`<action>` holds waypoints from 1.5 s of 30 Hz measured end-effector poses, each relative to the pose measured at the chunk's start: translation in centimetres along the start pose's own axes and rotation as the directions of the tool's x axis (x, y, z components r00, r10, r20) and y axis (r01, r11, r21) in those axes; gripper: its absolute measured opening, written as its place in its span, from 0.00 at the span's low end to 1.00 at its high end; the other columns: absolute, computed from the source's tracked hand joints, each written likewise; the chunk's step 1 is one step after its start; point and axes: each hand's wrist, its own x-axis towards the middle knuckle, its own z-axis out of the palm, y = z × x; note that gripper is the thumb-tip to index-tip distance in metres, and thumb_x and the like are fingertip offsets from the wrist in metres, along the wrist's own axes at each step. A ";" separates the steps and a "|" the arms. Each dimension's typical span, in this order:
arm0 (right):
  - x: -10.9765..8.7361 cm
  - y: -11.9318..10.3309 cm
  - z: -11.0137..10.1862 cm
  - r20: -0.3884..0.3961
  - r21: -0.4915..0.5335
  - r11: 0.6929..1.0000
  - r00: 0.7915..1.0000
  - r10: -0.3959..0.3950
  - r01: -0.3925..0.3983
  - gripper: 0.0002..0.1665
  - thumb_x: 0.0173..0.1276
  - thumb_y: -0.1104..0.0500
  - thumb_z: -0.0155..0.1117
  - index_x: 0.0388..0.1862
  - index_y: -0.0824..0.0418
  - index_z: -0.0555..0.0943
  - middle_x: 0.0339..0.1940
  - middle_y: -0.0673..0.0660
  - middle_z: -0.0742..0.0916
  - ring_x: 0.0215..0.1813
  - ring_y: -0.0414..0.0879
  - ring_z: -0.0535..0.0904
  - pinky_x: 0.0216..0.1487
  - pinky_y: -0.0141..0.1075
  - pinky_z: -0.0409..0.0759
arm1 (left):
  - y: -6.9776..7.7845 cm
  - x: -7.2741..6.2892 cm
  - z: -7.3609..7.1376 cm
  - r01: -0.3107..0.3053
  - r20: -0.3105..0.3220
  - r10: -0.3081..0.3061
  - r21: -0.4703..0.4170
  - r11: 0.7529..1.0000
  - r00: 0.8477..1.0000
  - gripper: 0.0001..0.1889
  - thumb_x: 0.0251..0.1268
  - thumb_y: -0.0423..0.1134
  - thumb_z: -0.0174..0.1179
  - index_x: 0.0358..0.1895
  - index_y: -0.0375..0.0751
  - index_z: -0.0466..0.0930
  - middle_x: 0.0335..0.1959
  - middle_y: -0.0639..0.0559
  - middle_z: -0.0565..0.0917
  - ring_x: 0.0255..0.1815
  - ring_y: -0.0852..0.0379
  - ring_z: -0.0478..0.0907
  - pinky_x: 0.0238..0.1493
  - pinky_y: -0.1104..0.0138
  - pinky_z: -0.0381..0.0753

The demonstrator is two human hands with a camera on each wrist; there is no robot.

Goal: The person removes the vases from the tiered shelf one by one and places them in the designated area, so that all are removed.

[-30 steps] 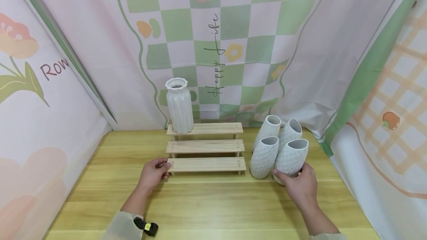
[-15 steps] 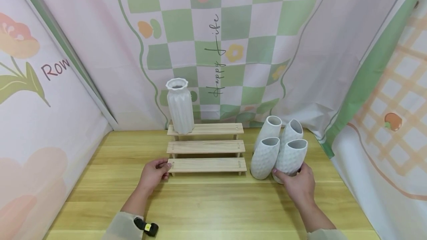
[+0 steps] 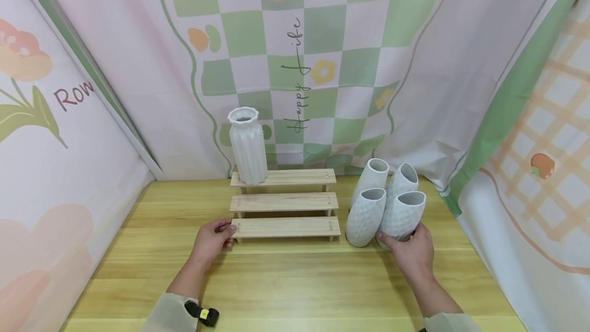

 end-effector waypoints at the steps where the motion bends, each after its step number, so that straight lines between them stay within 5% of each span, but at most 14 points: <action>1: 0.0 0.0 0.0 0.001 -0.001 1.000 1.000 -0.003 0.003 0.52 0.55 0.47 0.85 0.68 0.73 0.70 0.62 0.73 0.80 0.61 0.63 0.76 0.54 0.50 0.75 | 0.0 0.0 0.0 0.001 -0.002 -0.001 -0.003 1.000 1.000 0.20 0.71 0.30 0.65 0.62 0.23 0.77 0.43 0.37 0.84 0.29 0.54 0.82 0.29 0.66 0.88; 5: 0.0 0.1 -0.1 0.009 -0.002 1.000 1.000 -0.009 0.009 0.53 0.55 0.48 0.85 0.68 0.75 0.69 0.62 0.74 0.79 0.59 0.64 0.76 0.52 0.48 0.75 | 0.0 0.0 0.1 0.000 -0.004 0.000 -0.003 1.000 1.000 0.20 0.71 0.30 0.65 0.62 0.23 0.77 0.43 0.37 0.85 0.28 0.54 0.82 0.29 0.66 0.88; 17: -0.8 0.4 -0.6 0.042 0.043 0.997 0.997 0.069 -0.071 0.62 0.63 0.48 0.79 0.82 0.71 0.52 0.73 0.76 0.70 0.70 0.68 0.68 0.68 0.62 0.71 | 0.3 -0.1 0.1 0.004 0.007 -0.004 -0.001 1.000 1.000 0.21 0.72 0.32 0.65 0.63 0.24 0.77 0.45 0.37 0.84 0.30 0.53 0.82 0.30 0.66 0.88; 28: -1.7 -0.1 -1.3 -0.038 0.097 0.993 0.997 0.068 -0.064 0.55 0.65 0.55 0.77 0.81 0.70 0.57 0.75 0.71 0.69 0.68 0.65 0.70 0.68 0.60 0.73 | 0.3 -0.1 0.0 0.020 -0.004 -0.020 0.010 1.000 1.000 0.20 0.72 0.31 0.65 0.63 0.26 0.77 0.45 0.38 0.84 0.31 0.53 0.82 0.31 0.66 0.89; 30: -1.8 -0.3 -1.4 -0.058 0.104 0.992 0.996 0.073 -0.067 0.53 0.65 0.55 0.77 0.80 0.70 0.58 0.74 0.70 0.69 0.67 0.66 0.70 0.66 0.57 0.74 | 0.2 -0.1 0.0 0.021 -0.006 -0.021 0.009 1.000 1.000 0.21 0.72 0.31 0.65 0.63 0.25 0.77 0.45 0.38 0.84 0.31 0.53 0.82 0.31 0.66 0.89; 36: -2.8 -0.6 -1.6 -0.129 0.093 0.994 0.990 0.063 -0.052 0.48 0.63 0.54 0.79 0.74 0.71 0.65 0.67 0.70 0.72 0.58 0.62 0.74 0.46 0.28 0.73 | -0.2 -0.1 0.0 0.013 0.000 -0.013 0.006 1.000 1.000 0.21 0.72 0.33 0.65 0.63 0.25 0.77 0.44 0.39 0.84 0.31 0.53 0.82 0.31 0.65 0.89; 45: -4.3 -1.8 -0.9 -0.201 0.078 0.997 0.979 0.008 0.008 0.34 0.63 0.59 0.78 0.62 0.70 0.71 0.51 0.58 0.76 0.43 0.43 0.73 0.39 0.16 0.71 | -0.1 0.0 0.0 0.009 -0.002 -0.009 0.002 1.000 1.000 0.21 0.71 0.32 0.65 0.63 0.26 0.78 0.44 0.39 0.84 0.31 0.52 0.82 0.31 0.65 0.89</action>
